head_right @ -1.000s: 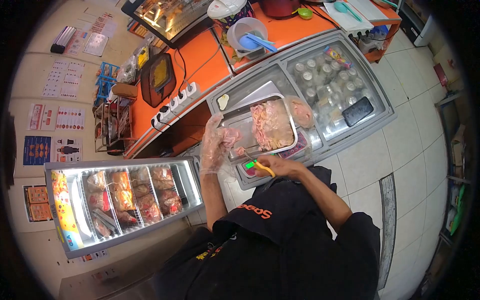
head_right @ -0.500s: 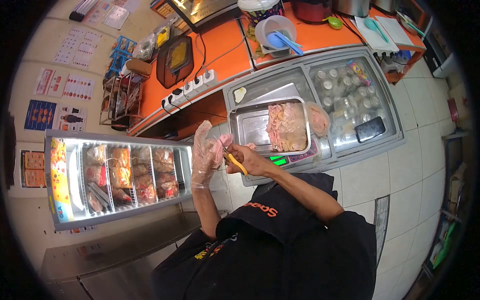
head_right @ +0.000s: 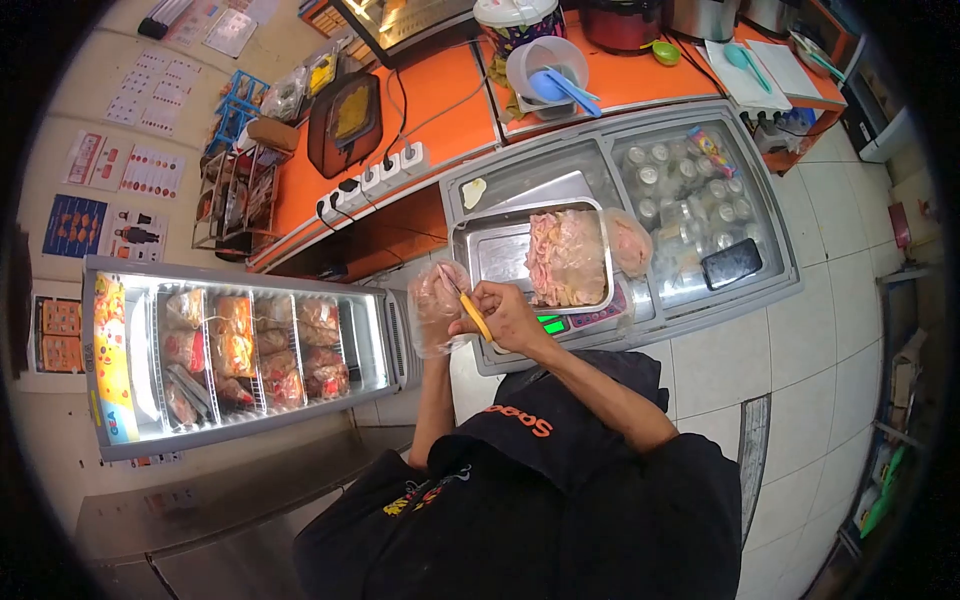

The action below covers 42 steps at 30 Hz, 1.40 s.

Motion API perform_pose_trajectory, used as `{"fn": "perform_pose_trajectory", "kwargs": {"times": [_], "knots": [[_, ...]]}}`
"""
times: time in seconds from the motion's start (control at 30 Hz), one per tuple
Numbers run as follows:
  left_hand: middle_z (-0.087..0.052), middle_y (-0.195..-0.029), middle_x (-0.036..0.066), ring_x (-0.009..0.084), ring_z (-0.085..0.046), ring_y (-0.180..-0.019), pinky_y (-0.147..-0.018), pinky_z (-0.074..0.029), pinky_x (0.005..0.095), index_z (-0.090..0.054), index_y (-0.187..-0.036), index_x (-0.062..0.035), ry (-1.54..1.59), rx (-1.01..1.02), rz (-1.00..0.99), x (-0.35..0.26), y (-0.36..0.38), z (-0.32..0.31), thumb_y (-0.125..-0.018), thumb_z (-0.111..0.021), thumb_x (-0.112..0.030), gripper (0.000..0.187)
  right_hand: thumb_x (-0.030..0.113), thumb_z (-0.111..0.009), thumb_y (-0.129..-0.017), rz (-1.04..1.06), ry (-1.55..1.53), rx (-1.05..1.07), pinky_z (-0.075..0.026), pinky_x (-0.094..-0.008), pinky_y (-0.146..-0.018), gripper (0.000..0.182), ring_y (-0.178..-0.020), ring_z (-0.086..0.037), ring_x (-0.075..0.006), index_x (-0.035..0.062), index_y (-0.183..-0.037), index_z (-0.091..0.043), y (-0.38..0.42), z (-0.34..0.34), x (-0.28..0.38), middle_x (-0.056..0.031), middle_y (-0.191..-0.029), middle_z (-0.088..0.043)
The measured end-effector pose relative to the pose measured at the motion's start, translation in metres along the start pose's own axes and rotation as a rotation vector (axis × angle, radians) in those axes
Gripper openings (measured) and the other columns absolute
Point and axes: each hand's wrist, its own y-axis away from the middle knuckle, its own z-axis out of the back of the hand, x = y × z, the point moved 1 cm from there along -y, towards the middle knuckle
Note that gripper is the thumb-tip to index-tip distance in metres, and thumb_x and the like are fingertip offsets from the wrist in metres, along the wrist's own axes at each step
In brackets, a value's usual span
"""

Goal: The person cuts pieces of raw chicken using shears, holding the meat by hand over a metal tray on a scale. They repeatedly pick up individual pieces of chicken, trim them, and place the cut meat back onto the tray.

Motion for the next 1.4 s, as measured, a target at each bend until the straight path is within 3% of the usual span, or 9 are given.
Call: {"fn": "perform_pose_trajectory", "kwargs": {"times": [0.03,0.4,0.6,0.93,1.03,1.17,1.27,1.33,1.4], "knots": [[-0.056,-0.094,0.011,0.0263,-0.053,-0.086,-0.073,-0.044,0.0360,-0.056,-0.102,-0.0033,0.060,-0.017,0.087,0.000,0.009,-0.010,-0.083,-0.060,-0.006,0.020,0.013,-0.081,-0.071,-0.021,0.006,-0.006,-0.045,-0.0193,-0.063,0.032,-0.068,-0.059,-0.0062,0.0019,-0.085,-0.054,0.003,0.000,0.007,-0.0047,-0.076,-0.066],[-0.057,-0.085,0.011,0.0264,-0.053,-0.082,-0.076,-0.040,0.0383,-0.059,-0.095,-0.0043,0.462,0.251,0.390,-0.006,0.001,0.004,-0.079,-0.061,-0.014,0.018,0.017,-0.080,-0.073,0.064,-0.060,-0.075,-0.042,-0.0180,-0.059,0.031,-0.065,-0.056,-0.0049,0.0034,-0.083,-0.054,0.003,-0.006,0.001,-0.0025,-0.073,-0.065],[-0.056,-0.068,0.008,0.0288,-0.054,-0.063,-0.065,-0.039,0.0390,-0.058,-0.080,-0.0049,0.513,0.026,0.310,-0.009,0.000,-0.003,-0.077,-0.059,-0.023,0.019,0.017,-0.079,-0.073,-0.004,0.004,-0.046,-0.038,-0.0173,-0.055,0.030,-0.061,-0.054,-0.0033,0.0050,-0.080,-0.053,-0.001,-0.001,-0.002,-0.0014,-0.071,-0.065],[-0.053,-0.063,0.009,0.0288,-0.053,-0.059,-0.058,-0.039,0.0395,-0.055,-0.076,-0.0050,0.445,0.031,0.249,-0.007,0.001,-0.006,-0.077,-0.060,-0.022,0.017,0.011,-0.078,-0.074,-0.010,-0.003,-0.065,-0.035,-0.0160,-0.053,0.025,-0.061,-0.051,-0.0008,0.0052,-0.082,-0.055,0.000,-0.002,-0.008,0.0003,-0.070,-0.064],[-0.051,-0.058,0.009,0.0287,-0.049,-0.050,-0.049,-0.037,0.0381,-0.054,-0.073,-0.0050,0.466,0.104,0.285,0.001,0.006,-0.014,-0.077,-0.063,-0.023,0.020,0.011,-0.077,-0.076,0.044,0.008,-0.113,-0.036,-0.0161,-0.054,0.022,-0.062,-0.050,-0.0005,0.0057,-0.081,-0.056,-0.004,0.000,-0.022,0.0019,-0.072,-0.063],[-0.058,-0.067,0.009,0.0246,-0.055,-0.058,-0.061,-0.043,0.0361,-0.059,-0.073,-0.0053,0.493,0.117,0.251,-0.007,0.001,-0.007,-0.079,-0.060,-0.018,0.014,0.019,-0.081,-0.072,0.069,-0.087,-0.159,-0.032,-0.0177,-0.049,0.032,-0.057,-0.045,-0.0013,0.0058,-0.075,-0.052,-0.007,-0.002,-0.020,0.0032,-0.064,-0.058],[-0.058,-0.063,0.009,0.0251,-0.054,-0.051,-0.052,-0.043,0.0367,-0.060,-0.067,-0.0051,0.447,0.244,0.279,-0.002,0.020,-0.020,-0.079,-0.062,-0.020,0.019,0.016,-0.078,-0.075,0.212,0.137,-0.598,-0.038,-0.0177,-0.053,0.027,-0.060,-0.050,-0.0025,0.0054,-0.079,-0.053,-0.014,0.026,0.018,0.0016,-0.068,-0.060],[-0.059,-0.063,0.008,0.0262,-0.054,-0.048,-0.049,-0.043,0.0372,-0.063,-0.067,-0.0048,0.391,0.303,0.328,-0.003,0.036,-0.026,-0.078,-0.063,-0.022,0.020,0.010,-0.076,-0.076,0.316,-0.198,-0.501,-0.042,-0.0179,-0.059,0.024,-0.062,-0.052,-0.0037,0.0056,-0.080,-0.053,-0.014,0.046,0.064,0.0009,-0.071,-0.061],[-0.058,-0.068,0.013,0.0307,-0.058,-0.064,-0.060,-0.045,0.0407,-0.065,-0.080,-0.0043,0.272,0.372,0.258,0.004,0.053,-0.039,-0.078,-0.064,-0.026,0.022,0.008,-0.077,-0.075,0.292,-0.055,-0.409,-0.042,-0.0179,-0.060,0.025,-0.063,-0.053,-0.0037,0.0058,-0.081,-0.053,-0.008,0.066,0.072,0.0013,-0.071,-0.061]]}}
